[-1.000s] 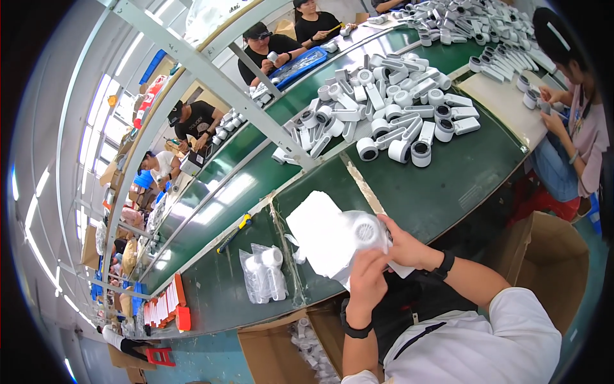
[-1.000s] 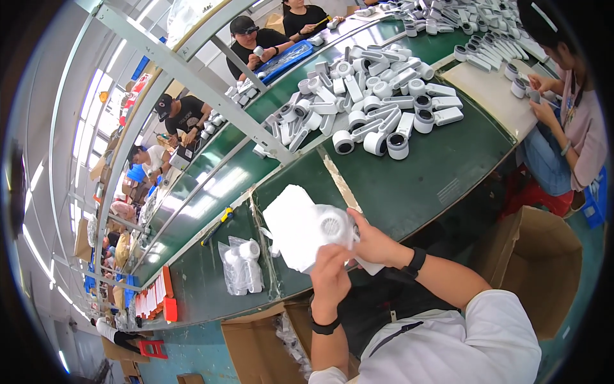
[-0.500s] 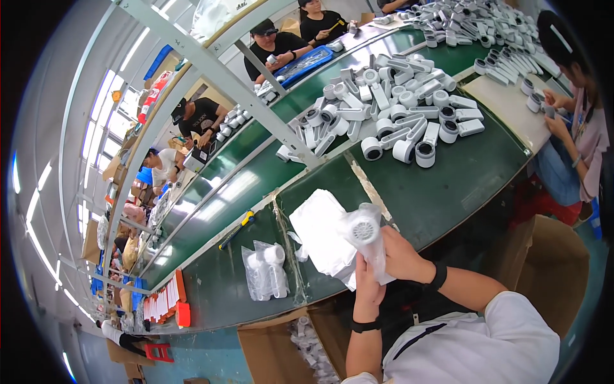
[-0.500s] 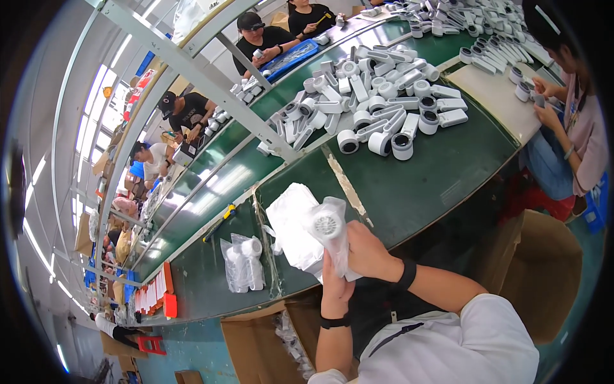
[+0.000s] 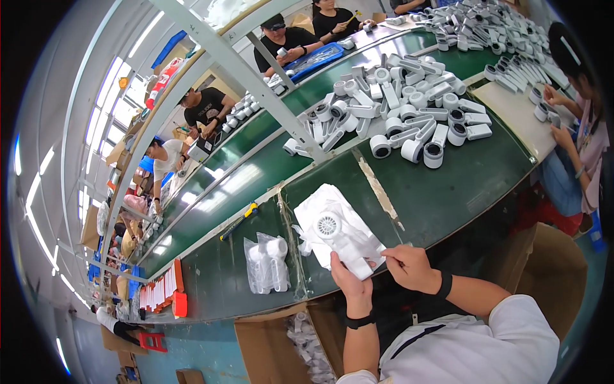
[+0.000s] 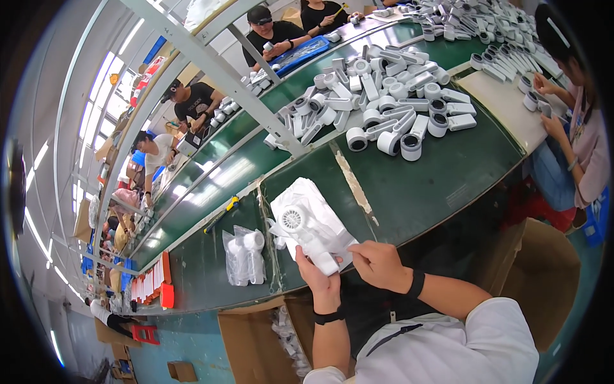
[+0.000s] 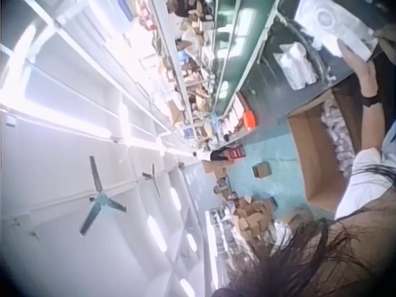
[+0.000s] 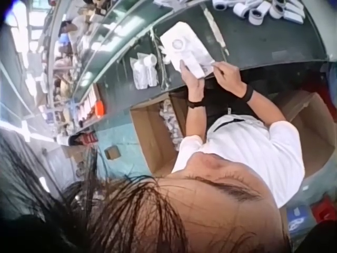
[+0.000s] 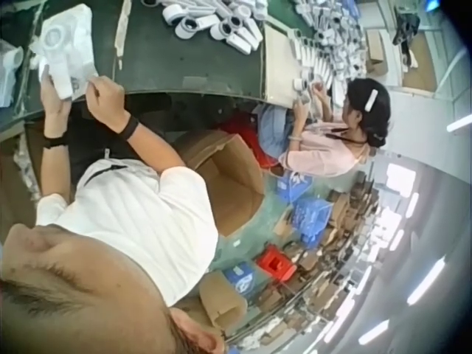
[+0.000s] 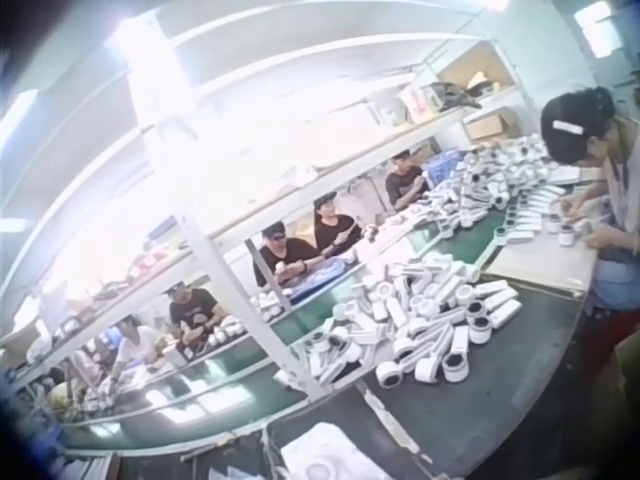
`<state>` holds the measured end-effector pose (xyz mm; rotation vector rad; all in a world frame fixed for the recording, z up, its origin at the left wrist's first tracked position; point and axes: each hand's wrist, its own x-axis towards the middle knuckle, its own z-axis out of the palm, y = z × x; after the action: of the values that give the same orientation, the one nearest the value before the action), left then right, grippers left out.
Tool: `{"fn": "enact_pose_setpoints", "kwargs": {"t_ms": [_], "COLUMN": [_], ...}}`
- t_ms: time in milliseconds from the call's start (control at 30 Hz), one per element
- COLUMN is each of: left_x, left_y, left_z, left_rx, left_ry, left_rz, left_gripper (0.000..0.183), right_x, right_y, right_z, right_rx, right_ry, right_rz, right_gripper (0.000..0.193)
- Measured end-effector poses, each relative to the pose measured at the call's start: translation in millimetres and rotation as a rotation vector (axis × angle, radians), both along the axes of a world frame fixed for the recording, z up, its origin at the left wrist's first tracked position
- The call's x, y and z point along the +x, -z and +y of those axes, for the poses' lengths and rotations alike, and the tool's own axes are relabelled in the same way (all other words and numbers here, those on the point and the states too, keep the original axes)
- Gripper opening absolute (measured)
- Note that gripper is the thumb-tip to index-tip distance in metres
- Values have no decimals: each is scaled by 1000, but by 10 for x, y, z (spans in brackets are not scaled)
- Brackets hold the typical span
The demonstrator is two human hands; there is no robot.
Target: The person bags small white fans by hand, placing each fan into a plastic bag and setting them on the table before gathering the bagged fans into a cardboard box.
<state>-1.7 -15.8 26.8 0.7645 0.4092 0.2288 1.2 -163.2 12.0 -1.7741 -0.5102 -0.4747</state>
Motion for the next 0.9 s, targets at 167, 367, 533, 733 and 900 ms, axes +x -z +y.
{"fn": "enact_pose_setpoints", "kwargs": {"t_ms": [167, 367, 533, 733, 900], "left_x": [-32, 4, 31, -18, -148], "left_y": [4, 99, 71, 67, -16], "left_z": [39, -196, -191, 23, 289], "left_rx": [251, 247, 174, 113, 83], "left_ry": [-80, -120, -108, 32, -139], "left_rz": [-14, -9, 62, 44, -136], "left_gripper": [35, 35, 39, 38, 34], "right_x": [73, 333, 233, 80, 118], "right_y": [-441, -336, -373, -236, -263], "right_z": [51, 79, 39, 1, -70], "right_rx": [62, -227, -213, -263, -132], "right_ry": [97, -52, -45, -210, -320], "right_rz": [-94, -259, -480, -679, -564], "right_gripper": [22, 29, 28, 26, 28]}}
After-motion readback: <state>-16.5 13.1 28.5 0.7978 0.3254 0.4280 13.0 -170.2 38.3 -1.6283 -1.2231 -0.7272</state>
